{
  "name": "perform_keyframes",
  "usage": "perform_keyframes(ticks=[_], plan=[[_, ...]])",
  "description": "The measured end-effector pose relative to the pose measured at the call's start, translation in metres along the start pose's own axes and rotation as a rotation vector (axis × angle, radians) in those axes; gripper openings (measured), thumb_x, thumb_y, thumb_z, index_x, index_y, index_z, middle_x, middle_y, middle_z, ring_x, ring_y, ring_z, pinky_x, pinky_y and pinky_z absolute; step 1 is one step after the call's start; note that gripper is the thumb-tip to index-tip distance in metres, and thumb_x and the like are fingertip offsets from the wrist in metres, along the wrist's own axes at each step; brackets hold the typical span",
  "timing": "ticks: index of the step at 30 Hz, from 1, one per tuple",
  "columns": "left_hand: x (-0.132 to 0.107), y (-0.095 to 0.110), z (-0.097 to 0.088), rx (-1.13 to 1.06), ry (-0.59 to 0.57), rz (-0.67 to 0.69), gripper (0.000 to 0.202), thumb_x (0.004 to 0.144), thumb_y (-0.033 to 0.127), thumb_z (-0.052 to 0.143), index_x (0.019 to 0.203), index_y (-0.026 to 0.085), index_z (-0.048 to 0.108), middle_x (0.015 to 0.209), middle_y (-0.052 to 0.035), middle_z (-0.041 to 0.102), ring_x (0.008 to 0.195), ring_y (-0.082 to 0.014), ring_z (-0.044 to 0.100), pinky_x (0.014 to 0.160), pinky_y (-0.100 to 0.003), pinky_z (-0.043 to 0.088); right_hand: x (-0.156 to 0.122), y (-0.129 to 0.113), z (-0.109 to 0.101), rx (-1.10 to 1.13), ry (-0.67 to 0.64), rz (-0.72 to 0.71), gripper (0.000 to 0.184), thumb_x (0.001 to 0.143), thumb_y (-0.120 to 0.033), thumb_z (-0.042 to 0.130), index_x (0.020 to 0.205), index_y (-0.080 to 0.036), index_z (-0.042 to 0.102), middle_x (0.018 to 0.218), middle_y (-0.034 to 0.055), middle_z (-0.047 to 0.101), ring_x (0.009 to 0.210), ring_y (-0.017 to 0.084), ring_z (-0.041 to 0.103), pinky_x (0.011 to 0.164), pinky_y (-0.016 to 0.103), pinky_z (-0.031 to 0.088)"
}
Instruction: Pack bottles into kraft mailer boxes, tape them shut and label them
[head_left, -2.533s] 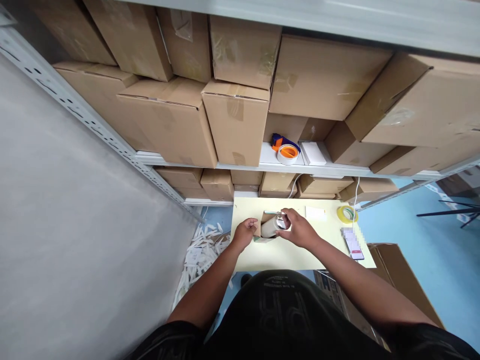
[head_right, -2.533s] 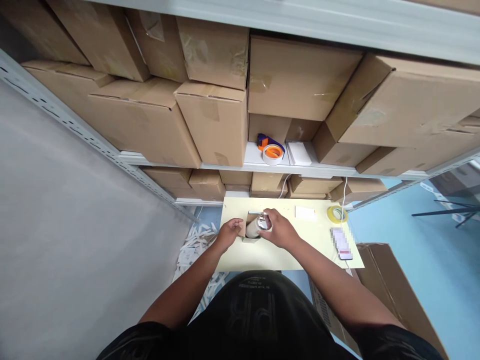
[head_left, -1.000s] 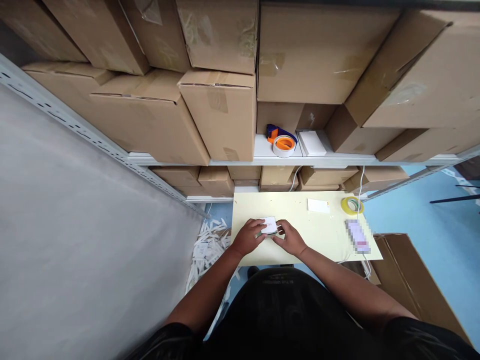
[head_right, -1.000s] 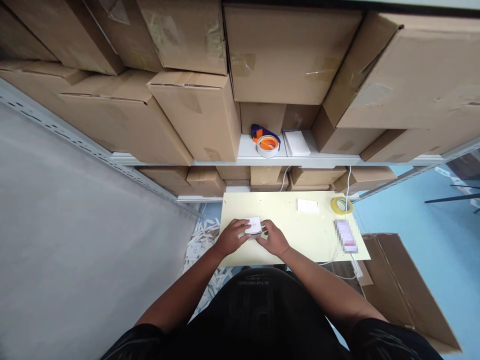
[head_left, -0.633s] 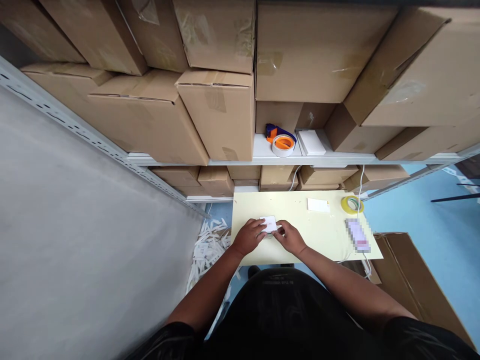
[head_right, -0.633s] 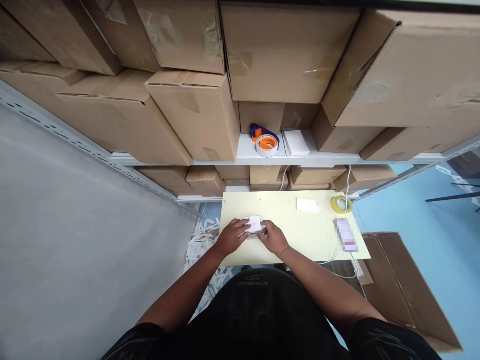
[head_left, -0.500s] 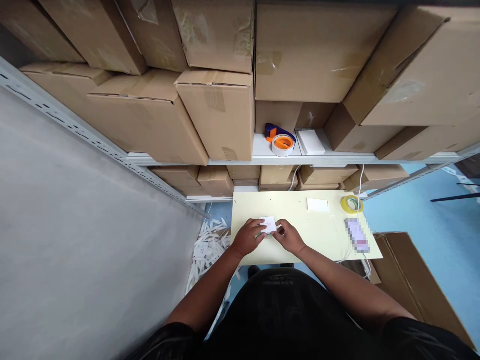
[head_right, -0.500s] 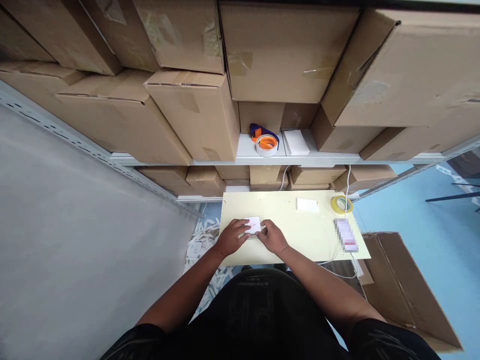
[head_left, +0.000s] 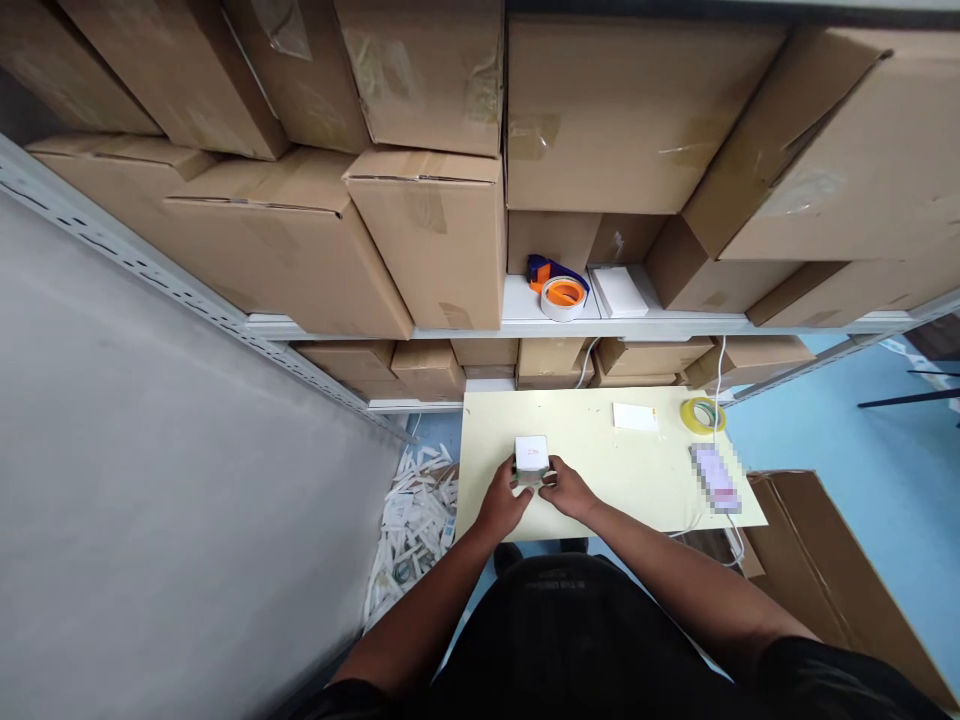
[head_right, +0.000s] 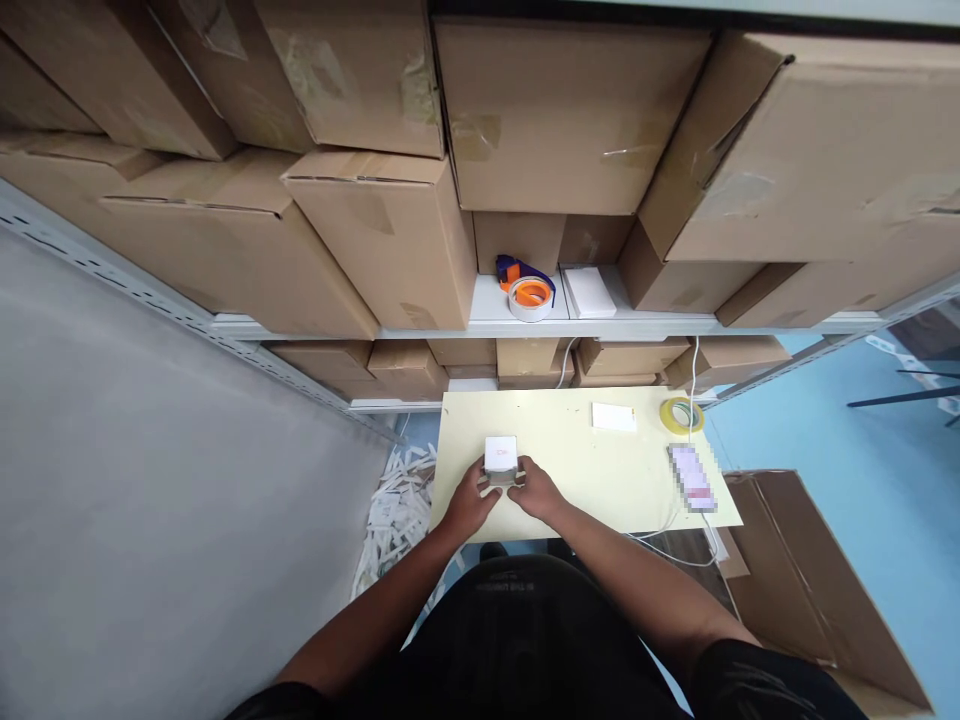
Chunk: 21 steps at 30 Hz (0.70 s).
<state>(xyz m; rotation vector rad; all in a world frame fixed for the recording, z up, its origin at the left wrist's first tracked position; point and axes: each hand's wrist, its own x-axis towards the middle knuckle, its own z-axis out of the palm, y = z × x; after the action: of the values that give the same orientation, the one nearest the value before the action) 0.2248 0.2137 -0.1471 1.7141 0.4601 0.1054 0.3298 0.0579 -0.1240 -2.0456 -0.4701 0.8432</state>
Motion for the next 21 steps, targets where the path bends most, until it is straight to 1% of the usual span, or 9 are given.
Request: perform_keyframes(ticks=[3, 6, 10, 12, 14, 16, 18, 20, 21], plan=[[0.029, 0.004, -0.016, -0.007, 0.053, 0.012, 0.078, 0.077, 0.014, 0.071, 0.15, 0.022, 0.045, 0.147, -0.0148, 0.056, 0.132, -0.0282, 0.058, 0.112, -0.049, 0.048, 0.027, -0.018, 0.003, -0.029, -0.026, 0.015, 0.051, 0.073, -0.02, 0.069, 0.121, -0.024, 0.052, 0.123, 0.0077, 0.069, 0.105, 0.023, 0.071, 0.086, 0.036, 0.057], [0.061, 0.01, -0.038, 0.007, 0.089, 0.019, 0.074, 0.075, 0.013, 0.071, 0.145, 0.02, 0.049, 0.142, -0.0144, 0.06, 0.126, -0.0271, 0.062, 0.11, -0.047, 0.049, 0.062, -0.04, 0.008, -0.048, -0.043, 0.034, 0.053, 0.074, -0.022, 0.072, 0.123, -0.023, 0.051, 0.126, 0.0092, 0.068, 0.109, 0.024, 0.069, 0.087, 0.035, 0.055], [0.101, 0.019, -0.061, 0.013, 0.151, 0.021, 0.064, 0.074, 0.012, 0.068, 0.136, 0.019, 0.055, 0.129, -0.0112, 0.068, 0.115, -0.0243, 0.068, 0.104, -0.042, 0.052, 0.109, -0.066, 0.011, -0.054, -0.05, 0.016, 0.057, 0.074, -0.026, 0.075, 0.125, -0.024, 0.051, 0.127, 0.0088, 0.068, 0.104, 0.023, 0.07, 0.084, 0.033, 0.054], [0.117, 0.025, -0.068, 0.027, 0.182, 0.027, 0.061, 0.074, 0.012, 0.066, 0.134, 0.019, 0.057, 0.124, -0.0096, 0.07, 0.111, -0.0229, 0.069, 0.103, -0.04, 0.053, 0.128, -0.077, 0.01, -0.062, -0.053, 0.015, 0.058, 0.073, -0.029, 0.077, 0.125, -0.025, 0.052, 0.126, 0.0077, 0.069, 0.1, 0.022, 0.07, 0.08, 0.031, 0.054], [0.129, 0.029, -0.072, 0.039, 0.201, 0.039, 0.061, 0.075, 0.011, 0.065, 0.134, 0.019, 0.056, 0.121, -0.0088, 0.071, 0.107, -0.0222, 0.07, 0.101, -0.039, 0.053, 0.142, -0.087, 0.008, -0.078, -0.047, 0.023, 0.06, 0.071, -0.032, 0.08, 0.125, -0.026, 0.054, 0.124, 0.0064, 0.07, 0.098, 0.023, 0.07, 0.079, 0.031, 0.053], [0.135, 0.031, -0.074, 0.065, 0.211, 0.057, 0.064, 0.074, 0.012, 0.066, 0.137, 0.019, 0.055, 0.12, -0.009, 0.072, 0.106, -0.0228, 0.07, 0.101, -0.04, 0.053, 0.147, -0.096, 0.005, -0.102, -0.032, 0.032, 0.058, 0.07, -0.033, 0.081, 0.123, -0.025, 0.056, 0.12, 0.0063, 0.071, 0.099, 0.024, 0.07, 0.08, 0.032, 0.052], [0.134, 0.032, -0.076, 0.097, 0.224, 0.048, 0.068, 0.075, 0.013, 0.067, 0.141, 0.019, 0.051, 0.126, -0.0114, 0.07, 0.114, -0.0255, 0.068, 0.103, -0.041, 0.052, 0.143, -0.102, 0.001, -0.128, -0.014, 0.038, 0.052, 0.071, -0.032, 0.08, 0.118, -0.023, 0.06, 0.119, 0.0086, 0.072, 0.101, 0.026, 0.07, 0.082, 0.034, 0.052], [0.129, 0.029, -0.077, 0.115, 0.244, -0.019, 0.074, 0.076, 0.016, 0.069, 0.146, 0.017, 0.047, 0.139, -0.0159, 0.063, 0.127, -0.0287, 0.062, 0.107, -0.043, 0.049, 0.131, -0.106, -0.007, -0.15, 0.004, 0.033, 0.042, 0.073, -0.031, 0.078, 0.111, -0.021, 0.063, 0.117, 0.0111, 0.073, 0.1, 0.028, 0.07, 0.083, 0.036, 0.052], [0.124, 0.026, -0.078, 0.109, 0.254, -0.063, 0.076, 0.077, 0.017, 0.069, 0.149, 0.016, 0.044, 0.145, -0.0183, 0.059, 0.132, -0.0297, 0.059, 0.108, -0.043, 0.048, 0.122, -0.108, -0.015, -0.157, 0.011, 0.027, 0.036, 0.075, -0.031, 0.075, 0.108, -0.02, 0.065, 0.115, 0.0108, 0.073, 0.099, 0.028, 0.07, 0.083, 0.036, 0.053]])
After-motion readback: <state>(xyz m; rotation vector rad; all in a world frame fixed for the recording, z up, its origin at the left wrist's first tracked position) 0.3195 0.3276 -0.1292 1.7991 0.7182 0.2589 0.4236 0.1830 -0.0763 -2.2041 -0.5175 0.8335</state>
